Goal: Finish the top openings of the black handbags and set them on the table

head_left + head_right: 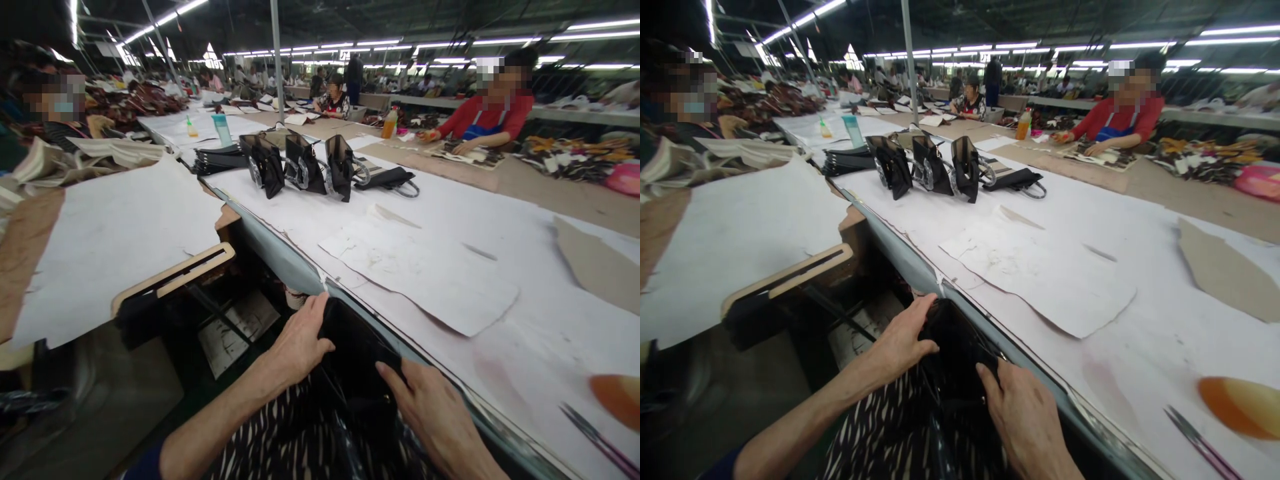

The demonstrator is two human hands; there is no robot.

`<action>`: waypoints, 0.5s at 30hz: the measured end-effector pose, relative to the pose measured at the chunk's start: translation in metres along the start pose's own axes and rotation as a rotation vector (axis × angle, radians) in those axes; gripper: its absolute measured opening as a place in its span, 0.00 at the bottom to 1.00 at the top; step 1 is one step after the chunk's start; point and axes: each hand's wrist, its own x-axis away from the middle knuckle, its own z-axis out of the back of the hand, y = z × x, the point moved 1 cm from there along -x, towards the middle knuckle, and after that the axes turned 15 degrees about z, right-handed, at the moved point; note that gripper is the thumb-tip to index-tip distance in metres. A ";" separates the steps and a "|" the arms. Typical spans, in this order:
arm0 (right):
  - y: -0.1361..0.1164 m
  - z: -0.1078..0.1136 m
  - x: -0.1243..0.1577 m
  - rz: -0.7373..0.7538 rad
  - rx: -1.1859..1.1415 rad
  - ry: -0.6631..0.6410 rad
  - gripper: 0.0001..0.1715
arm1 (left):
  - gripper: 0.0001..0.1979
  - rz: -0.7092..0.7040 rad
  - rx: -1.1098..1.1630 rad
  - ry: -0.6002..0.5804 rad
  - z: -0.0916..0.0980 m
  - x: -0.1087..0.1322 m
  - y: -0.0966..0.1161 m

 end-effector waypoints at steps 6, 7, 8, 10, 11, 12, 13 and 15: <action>0.006 0.006 0.000 0.040 0.011 -0.012 0.22 | 0.40 -0.006 -0.011 0.002 -0.014 -0.002 -0.005; 0.010 0.010 -0.001 0.032 0.011 -0.014 0.22 | 0.40 0.018 0.008 0.006 -0.014 0.002 -0.004; 0.014 0.014 -0.002 0.023 0.014 -0.012 0.21 | 0.40 0.044 0.038 0.008 -0.014 0.008 -0.003; 0.024 0.023 -0.005 0.021 0.005 -0.009 0.21 | 0.40 0.094 0.110 0.027 -0.015 0.026 0.002; 0.028 0.027 -0.007 0.031 -0.013 -0.012 0.21 | 0.40 0.101 0.127 0.028 -0.016 0.035 0.004; 0.031 0.029 -0.009 0.045 -0.036 -0.020 0.20 | 0.40 0.106 0.121 0.045 -0.017 0.044 0.006; 0.033 0.031 -0.011 0.059 -0.058 -0.030 0.20 | 0.39 0.112 0.093 0.063 -0.019 0.050 0.007; 0.034 0.030 -0.014 0.080 -0.074 -0.040 0.19 | 0.38 0.114 -0.001 0.083 -0.022 0.056 0.006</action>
